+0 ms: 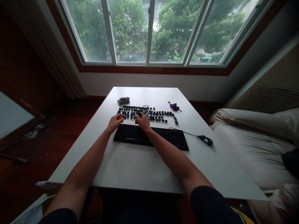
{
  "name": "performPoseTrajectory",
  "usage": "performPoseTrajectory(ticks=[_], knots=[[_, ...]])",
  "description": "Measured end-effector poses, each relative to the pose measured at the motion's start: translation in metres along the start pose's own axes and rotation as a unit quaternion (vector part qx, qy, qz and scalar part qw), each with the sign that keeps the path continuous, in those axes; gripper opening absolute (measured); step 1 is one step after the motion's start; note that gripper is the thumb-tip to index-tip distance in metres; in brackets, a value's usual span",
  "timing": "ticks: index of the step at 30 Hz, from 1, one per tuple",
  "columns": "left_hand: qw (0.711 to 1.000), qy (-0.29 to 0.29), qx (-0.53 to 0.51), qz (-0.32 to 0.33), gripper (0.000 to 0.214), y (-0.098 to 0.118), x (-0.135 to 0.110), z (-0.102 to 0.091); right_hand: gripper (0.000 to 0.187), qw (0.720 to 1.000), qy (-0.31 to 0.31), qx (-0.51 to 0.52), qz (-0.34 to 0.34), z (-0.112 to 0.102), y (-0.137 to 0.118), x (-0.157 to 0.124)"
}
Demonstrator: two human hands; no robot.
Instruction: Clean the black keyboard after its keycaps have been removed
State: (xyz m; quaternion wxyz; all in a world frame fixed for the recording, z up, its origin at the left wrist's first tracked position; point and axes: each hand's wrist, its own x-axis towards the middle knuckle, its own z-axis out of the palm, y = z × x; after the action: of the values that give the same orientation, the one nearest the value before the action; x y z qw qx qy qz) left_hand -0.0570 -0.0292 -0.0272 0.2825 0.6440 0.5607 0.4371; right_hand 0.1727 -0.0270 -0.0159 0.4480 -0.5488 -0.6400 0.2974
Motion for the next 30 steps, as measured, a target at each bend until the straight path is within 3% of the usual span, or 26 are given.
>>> performPoseTrajectory(ticks=[5,13,20,30], knots=[[0.974,-0.013,0.22,0.049,0.024,0.012,0.016,0.001,0.027,1.0,-0.003,-0.013,0.009,-0.001,0.001,0.001],[0.916,-0.057,0.392,0.064,0.024,0.005,0.034,0.008,0.026,1.0,-0.008,-0.021,0.014,-0.004,0.001,0.0],[0.907,-0.049,0.415,0.051,0.025,-0.005,0.035,0.009,0.028,0.999,-0.02,-0.024,0.023,-0.004,-0.001,-0.002],[0.931,-0.009,0.357,0.071,0.02,-0.017,0.033,0.007,0.026,0.999,-0.034,-0.014,0.03,-0.005,-0.001,-0.002]])
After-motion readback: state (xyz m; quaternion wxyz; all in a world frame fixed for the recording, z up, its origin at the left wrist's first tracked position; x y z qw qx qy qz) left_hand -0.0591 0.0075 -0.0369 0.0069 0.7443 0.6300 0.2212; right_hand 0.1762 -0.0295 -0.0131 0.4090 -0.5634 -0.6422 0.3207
